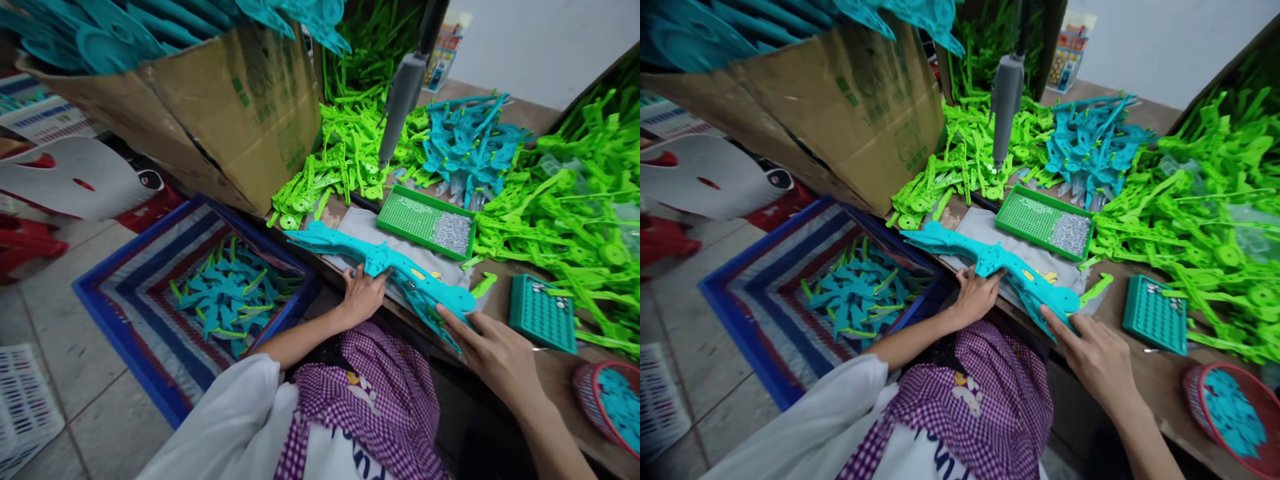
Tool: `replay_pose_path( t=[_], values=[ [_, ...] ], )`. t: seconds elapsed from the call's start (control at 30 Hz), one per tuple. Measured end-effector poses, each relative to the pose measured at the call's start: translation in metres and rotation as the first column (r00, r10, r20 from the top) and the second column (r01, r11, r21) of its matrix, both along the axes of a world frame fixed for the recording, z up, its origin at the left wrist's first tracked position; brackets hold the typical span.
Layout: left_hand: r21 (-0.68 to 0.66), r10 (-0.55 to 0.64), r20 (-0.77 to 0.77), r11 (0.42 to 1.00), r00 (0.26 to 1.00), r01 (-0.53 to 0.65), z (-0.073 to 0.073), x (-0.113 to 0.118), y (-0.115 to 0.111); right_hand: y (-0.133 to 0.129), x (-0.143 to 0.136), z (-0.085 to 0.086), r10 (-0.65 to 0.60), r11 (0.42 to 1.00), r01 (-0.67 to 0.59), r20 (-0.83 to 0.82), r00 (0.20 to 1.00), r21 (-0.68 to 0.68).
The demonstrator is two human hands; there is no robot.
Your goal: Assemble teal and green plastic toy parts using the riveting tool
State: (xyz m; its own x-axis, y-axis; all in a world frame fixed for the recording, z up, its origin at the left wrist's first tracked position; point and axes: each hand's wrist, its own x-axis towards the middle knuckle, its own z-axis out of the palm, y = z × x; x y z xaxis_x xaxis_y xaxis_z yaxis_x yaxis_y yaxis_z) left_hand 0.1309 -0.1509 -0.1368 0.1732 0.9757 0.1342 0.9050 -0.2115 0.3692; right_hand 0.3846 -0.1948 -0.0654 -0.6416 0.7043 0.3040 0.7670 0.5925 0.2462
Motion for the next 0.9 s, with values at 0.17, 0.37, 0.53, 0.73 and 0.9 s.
replay_pose_path(
  t=[0.17, 0.37, 0.53, 0.73, 0.9],
  values=[
    [-0.008, -0.004, 0.019, 1.0, 1.0, 0.004, -0.001, 0.0, 0.0, 0.002, 0.002, 0.014, 0.025, 1.0, -0.025, 0.04, 0.999, -0.012],
    [-0.01, -0.001, 0.035, 1.0, 0.999, 0.001, 0.001, -0.001, 0.0, 0.006, 0.001, 0.014, 0.003, 0.999, -0.001, 0.037, 0.999, -0.053],
    [-0.03, 0.038, 0.034, 0.999, 0.999, -0.037, 0.0, 0.001, -0.001, 0.006, -0.003, 0.017, -0.031, 0.957, 0.025, -0.017, 0.999, -0.289],
    [-0.021, 0.057, -0.007, 0.998, 0.998, -0.058, -0.001, 0.004, 0.0, 0.006, -0.005, 0.028, -0.086, 0.931, 0.075, -0.016, 0.996, -0.358],
    [-0.042, -0.031, -0.159, 0.999, 0.987, 0.025, 0.008, 0.004, -0.001, 0.012, -0.009, 0.044, -0.083, 0.948, 0.083, 0.013, 0.996, -0.308]
  ],
)
